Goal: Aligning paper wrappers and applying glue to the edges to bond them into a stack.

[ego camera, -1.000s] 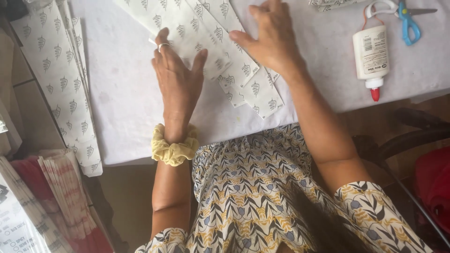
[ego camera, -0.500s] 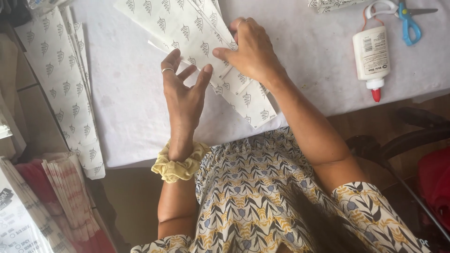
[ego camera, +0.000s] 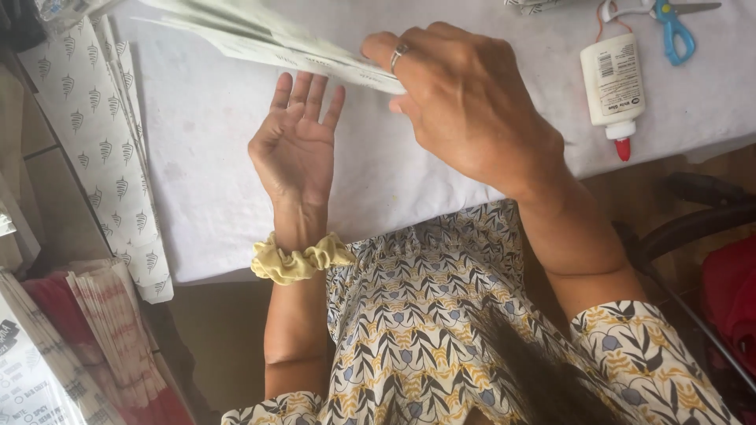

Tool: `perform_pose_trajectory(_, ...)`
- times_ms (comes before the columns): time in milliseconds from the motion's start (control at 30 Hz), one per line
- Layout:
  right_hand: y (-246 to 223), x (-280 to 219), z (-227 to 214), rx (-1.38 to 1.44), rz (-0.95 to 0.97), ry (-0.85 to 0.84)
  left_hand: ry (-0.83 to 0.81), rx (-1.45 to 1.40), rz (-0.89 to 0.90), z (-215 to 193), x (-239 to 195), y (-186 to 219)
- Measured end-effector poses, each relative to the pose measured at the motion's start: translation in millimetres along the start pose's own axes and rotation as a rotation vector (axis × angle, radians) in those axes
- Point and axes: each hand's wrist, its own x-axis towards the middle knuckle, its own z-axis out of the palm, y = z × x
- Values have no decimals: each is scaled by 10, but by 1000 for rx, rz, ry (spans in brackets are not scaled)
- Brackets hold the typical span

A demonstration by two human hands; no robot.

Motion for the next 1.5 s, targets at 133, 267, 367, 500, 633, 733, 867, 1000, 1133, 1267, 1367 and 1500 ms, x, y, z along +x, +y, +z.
perform_pose_trajectory(133,135,-163,341,-160,99,1,-163,-120,11,-113,5,-57)
perform_pose_trajectory(267,213,-276,383,-105,14,124,-203,-31,18,-149,-28,28)
perform_pose_trajectory(367,189,-277,176,-35,-65,90,-70,29,257,-343,2,276)
perform_pose_trajectory(500,192,-280,173,21,-138,23,-266,708,759,-527,-114,595)
perform_pose_trajectory(633,219,-320,397,-205,-90,23,-389,1213,691,-154,-268,713)
perform_pose_trajectory(733,278,-429,338,-181,-17,56,-425,1293,658,-145,-215,693)
perform_pose_trajectory(867,559,-792,112,-98,56,121,-340,1373,604,-49,-231,670)
perform_pose_trajectory(1000,664,-1084,213,212,418,254,-443,1314,623,-80,-156,593)
perform_pose_trajectory(1133,638,-1083,455,934,458,451,-583,1275,539,-54,-88,479)
perform_pose_trajectory(1267,724,-1077,586,856,415,514,-526,1338,640,-63,-46,454)
perform_pose_trajectory(1367,721,-1072,660,920,385,414,-617,1363,692,-86,-22,404)
perform_pose_trajectory(1500,708,-1086,652,888,349,396,-549,1316,622,-54,-67,362)
